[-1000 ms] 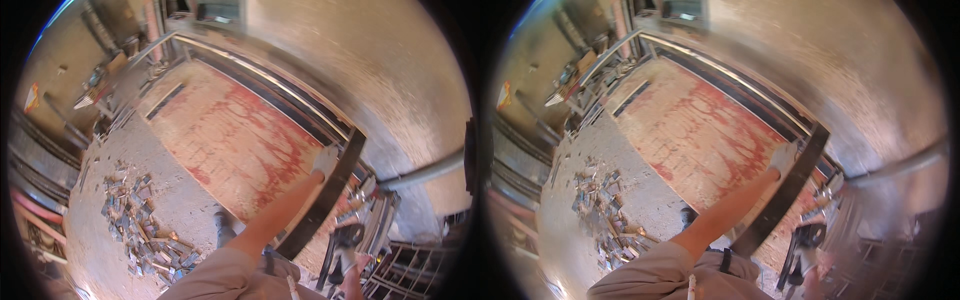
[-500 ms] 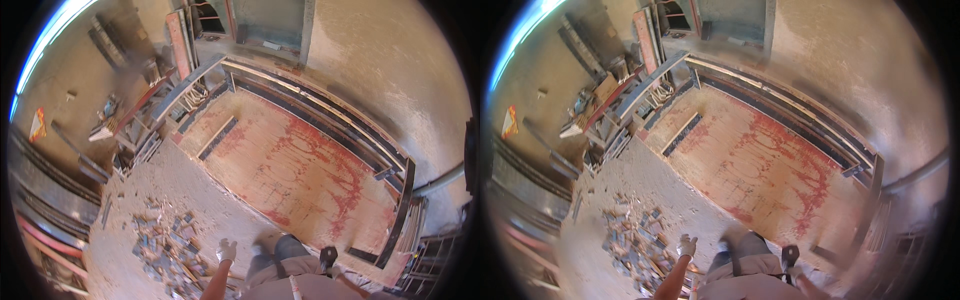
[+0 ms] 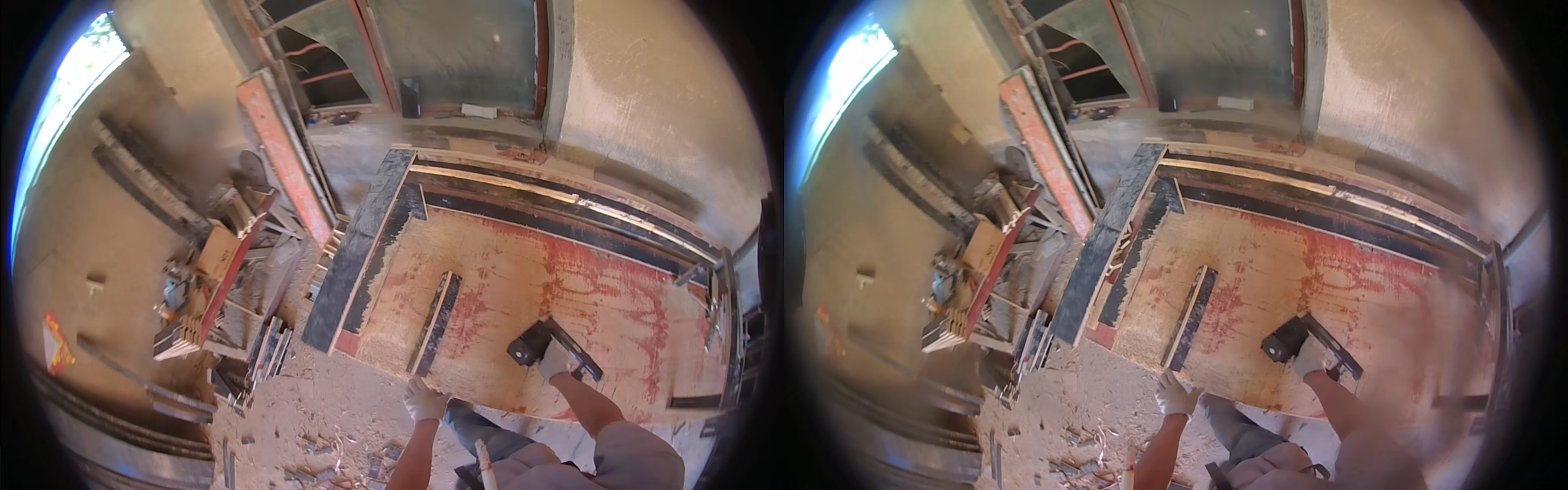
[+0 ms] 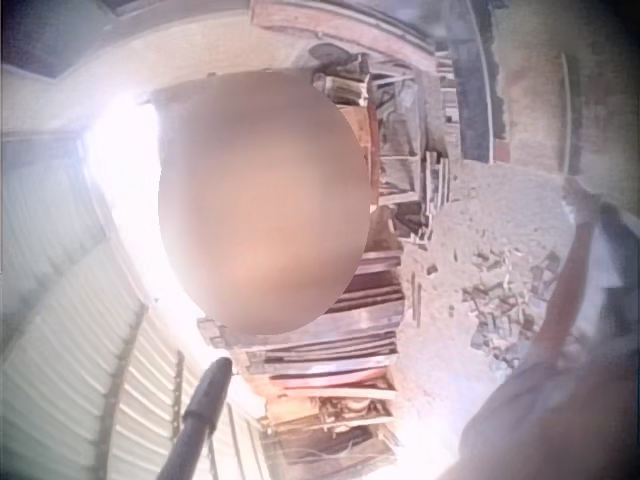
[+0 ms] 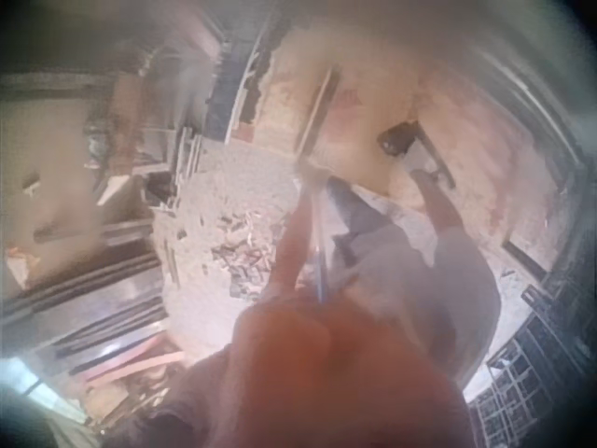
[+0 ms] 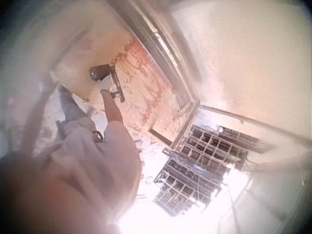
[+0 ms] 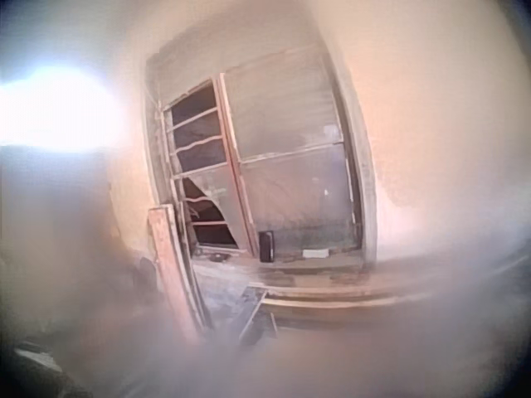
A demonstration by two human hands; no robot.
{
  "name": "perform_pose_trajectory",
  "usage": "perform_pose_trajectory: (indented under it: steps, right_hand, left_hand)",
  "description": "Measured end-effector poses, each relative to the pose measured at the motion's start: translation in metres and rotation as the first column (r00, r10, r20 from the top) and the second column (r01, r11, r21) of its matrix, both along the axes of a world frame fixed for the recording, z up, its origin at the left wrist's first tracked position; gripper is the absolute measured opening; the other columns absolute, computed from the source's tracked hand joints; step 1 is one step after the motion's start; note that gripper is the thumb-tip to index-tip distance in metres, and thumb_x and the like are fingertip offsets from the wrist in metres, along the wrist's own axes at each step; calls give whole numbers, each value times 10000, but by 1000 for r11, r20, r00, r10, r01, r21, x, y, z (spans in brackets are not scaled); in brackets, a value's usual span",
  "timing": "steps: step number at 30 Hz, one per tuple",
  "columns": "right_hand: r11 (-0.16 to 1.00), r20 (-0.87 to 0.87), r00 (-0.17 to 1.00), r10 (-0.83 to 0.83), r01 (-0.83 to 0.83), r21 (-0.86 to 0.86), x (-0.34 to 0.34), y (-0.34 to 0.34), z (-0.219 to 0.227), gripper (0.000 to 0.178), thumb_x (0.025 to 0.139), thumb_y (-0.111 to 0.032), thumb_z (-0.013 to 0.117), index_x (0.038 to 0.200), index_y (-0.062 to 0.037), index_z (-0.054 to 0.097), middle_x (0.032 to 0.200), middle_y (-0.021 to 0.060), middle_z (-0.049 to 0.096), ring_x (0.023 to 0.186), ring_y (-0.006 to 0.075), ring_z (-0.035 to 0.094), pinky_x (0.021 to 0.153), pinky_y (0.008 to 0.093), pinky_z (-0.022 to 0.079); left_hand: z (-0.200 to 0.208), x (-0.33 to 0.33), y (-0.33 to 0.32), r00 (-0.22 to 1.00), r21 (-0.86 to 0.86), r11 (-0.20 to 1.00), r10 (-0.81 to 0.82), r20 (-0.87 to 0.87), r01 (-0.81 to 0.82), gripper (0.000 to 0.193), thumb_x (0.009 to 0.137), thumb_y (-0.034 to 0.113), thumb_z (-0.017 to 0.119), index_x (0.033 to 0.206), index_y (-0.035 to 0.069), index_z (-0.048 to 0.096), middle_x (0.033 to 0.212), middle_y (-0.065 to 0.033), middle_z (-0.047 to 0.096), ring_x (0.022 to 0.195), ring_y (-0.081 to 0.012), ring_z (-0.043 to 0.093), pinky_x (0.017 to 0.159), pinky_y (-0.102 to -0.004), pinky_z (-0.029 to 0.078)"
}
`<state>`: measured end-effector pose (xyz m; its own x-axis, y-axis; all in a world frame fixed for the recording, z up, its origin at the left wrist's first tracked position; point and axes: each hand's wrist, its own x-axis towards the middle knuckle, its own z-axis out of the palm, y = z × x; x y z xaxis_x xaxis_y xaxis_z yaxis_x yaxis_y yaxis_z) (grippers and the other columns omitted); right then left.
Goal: The person assembles a wooden frame by positioning thin wooden strips and securing them with a nail gun. They repeatedly pick up strips, align them on a workbench, and fasten them in place. The person also moves debris and adjusts the frame orientation during the process.
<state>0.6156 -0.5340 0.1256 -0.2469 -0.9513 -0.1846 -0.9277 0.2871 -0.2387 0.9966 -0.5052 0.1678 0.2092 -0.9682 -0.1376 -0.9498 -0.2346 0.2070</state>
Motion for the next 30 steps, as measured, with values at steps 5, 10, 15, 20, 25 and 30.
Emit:
perform_pose_trajectory:
  steps: [5,10,15,20,25,30]
  right_hand:
    - [933,14,996,-86,75,352,76,-51,5,909,839,-327,728,1498,131,301,1310,330,602,1146,426,653,947,509,533]
    - [980,-183,970,-159,177,91,142,-50,16,797,866,-341,699,1468,89,403,1162,306,672,1055,451,680,894,500,559]
    - [988,509,847,-153,132,79,256,-27,83,579,921,-423,669,1333,-22,606,1099,230,706,888,386,709,811,464,586]
    - [797,757,249,-604,213,566,453,-47,161,448,992,-381,632,1258,-22,655,962,137,704,703,238,688,606,350,568]
    - [787,805,137,-578,356,504,536,-42,190,315,1027,-286,571,1124,-22,713,800,87,694,569,174,649,437,302,478]
    - [920,865,363,-346,311,238,558,-46,182,338,1038,-275,526,1107,-23,740,748,95,719,575,169,681,472,324,521]
  left_hand:
    - [-38,38,-78,983,252,958,-164,78,140,1175,700,639,795,1533,-39,318,1491,-228,464,1264,-376,541,1023,-483,449]
    - [-48,66,-119,931,167,917,-345,-119,362,1057,728,568,823,1458,-65,393,1286,-237,631,1189,-377,612,895,-485,524]
    - [63,116,-132,508,423,776,156,-847,468,911,852,440,802,1472,-87,392,1086,-243,713,1036,-350,712,845,-459,573]
    - [-3,266,-129,413,333,741,83,-907,583,740,980,466,671,1461,-30,404,1097,-151,681,873,-239,735,746,-345,602]
    - [168,340,-127,439,145,716,-244,-865,683,926,797,540,803,1454,-6,447,1218,-210,657,1191,-386,627,1025,-474,507]
    - [179,343,-153,327,-411,590,-768,-550,695,964,678,327,933,1459,3,472,1318,-223,618,1278,-412,569,1088,-481,461]
